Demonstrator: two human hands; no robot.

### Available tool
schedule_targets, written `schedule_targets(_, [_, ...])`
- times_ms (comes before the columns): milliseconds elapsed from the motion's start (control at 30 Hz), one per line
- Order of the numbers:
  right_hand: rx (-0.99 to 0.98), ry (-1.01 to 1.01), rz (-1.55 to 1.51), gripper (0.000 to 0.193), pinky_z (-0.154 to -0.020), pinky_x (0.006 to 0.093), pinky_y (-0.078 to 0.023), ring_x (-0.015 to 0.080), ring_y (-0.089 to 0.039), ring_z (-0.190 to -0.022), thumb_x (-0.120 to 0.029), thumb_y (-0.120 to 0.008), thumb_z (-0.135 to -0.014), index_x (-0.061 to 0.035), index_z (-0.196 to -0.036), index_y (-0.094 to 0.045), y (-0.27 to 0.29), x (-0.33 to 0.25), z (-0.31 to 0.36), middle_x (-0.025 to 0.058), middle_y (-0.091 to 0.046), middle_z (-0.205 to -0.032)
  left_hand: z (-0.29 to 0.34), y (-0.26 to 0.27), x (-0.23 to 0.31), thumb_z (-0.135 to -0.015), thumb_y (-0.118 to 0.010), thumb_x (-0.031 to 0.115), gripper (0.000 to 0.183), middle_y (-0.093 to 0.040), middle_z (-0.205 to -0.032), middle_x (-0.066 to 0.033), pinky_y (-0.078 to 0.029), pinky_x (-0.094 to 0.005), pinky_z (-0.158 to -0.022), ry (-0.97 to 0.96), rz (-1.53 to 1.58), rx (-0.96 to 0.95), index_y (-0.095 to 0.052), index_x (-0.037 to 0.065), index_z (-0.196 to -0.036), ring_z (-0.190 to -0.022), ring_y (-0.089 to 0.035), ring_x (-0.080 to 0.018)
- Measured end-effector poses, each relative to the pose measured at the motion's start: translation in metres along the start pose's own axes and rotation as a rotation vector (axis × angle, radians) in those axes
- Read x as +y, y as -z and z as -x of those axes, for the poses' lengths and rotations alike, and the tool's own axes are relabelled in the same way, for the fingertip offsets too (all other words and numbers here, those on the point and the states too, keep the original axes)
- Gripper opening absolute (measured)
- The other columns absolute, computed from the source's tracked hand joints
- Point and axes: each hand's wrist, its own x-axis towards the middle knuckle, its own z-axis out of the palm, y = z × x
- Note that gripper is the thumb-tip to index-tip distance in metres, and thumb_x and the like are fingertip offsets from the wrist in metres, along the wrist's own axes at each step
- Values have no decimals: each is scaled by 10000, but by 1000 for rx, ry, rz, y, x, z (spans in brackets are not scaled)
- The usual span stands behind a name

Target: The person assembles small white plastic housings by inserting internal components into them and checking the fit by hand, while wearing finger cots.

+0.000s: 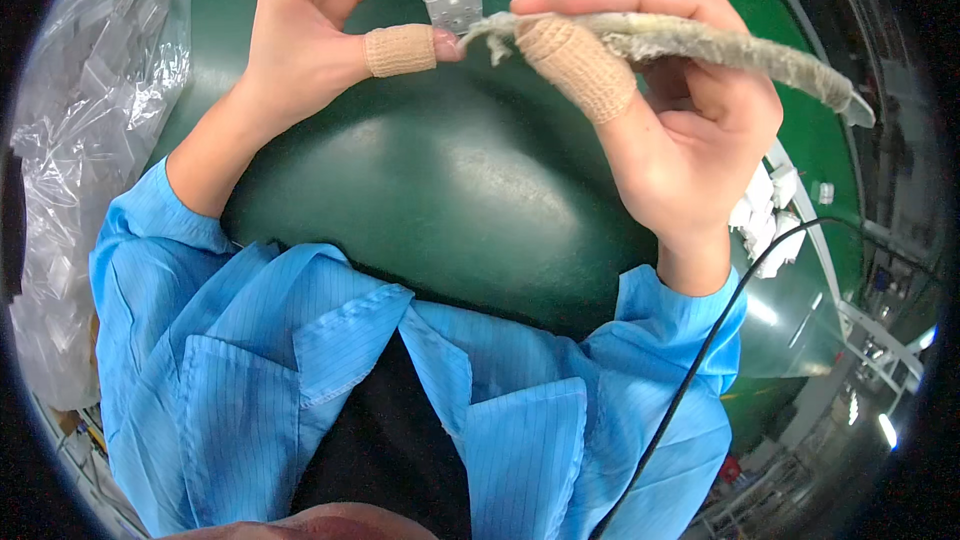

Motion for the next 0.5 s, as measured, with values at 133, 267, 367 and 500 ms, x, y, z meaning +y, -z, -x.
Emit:
schedule_targets(133, [-20, -17, -73, 178, -841, 415, -533, 343, -648, -934, 28, -605, -859, 43, -1019, -528, -1, 5, -1, 225, -628, -994, -1, 0, 2, -645, -836, 9, 854, -355, -1270, -87, -433, -346, -1007, -20, -53, -9, -400, 33, -1380, -1220, -424, -194])
schedule_targets(267, [-78, 19, -67, 168, -851, 451, -525, 371, -641, -946, 29, -597, -864, 35, -1016, -525, -1, 8, 1, 222, -618, -1006, -15, -6, 41, -657, -830, 17, 825, -373, -1257, -88, -444, -314, -985, 370, -114, 67, -414, 28, -1370, -1197, -448, -183])
schedule_targets(367, [-74, 17, -48, 163, -844, 456, -528, 381, -640, -946, 35, -600, -861, 31, -1005, -524, -2, 9, 1, 229, -614, -1005, -18, -7, 54, -669, -826, 31, 797, -392, -1248, -91, -453, -298, -969, 720, -135, 130, -429, 22, -1360, -1180, -466, -182])
schedule_targets(500, [-87, 65, 47, 172, -842, 463, -530, 383, -643, -931, 54, -610, -848, 36, -997, -526, -5, 7, 2, 244, -614, -994, -19, -5, 56, -674, -827, 54, 780, -417, -1240, -96, -465, -287, -949, 732, -189, 119, -443, 20, -1352, -1160, -488, -178])
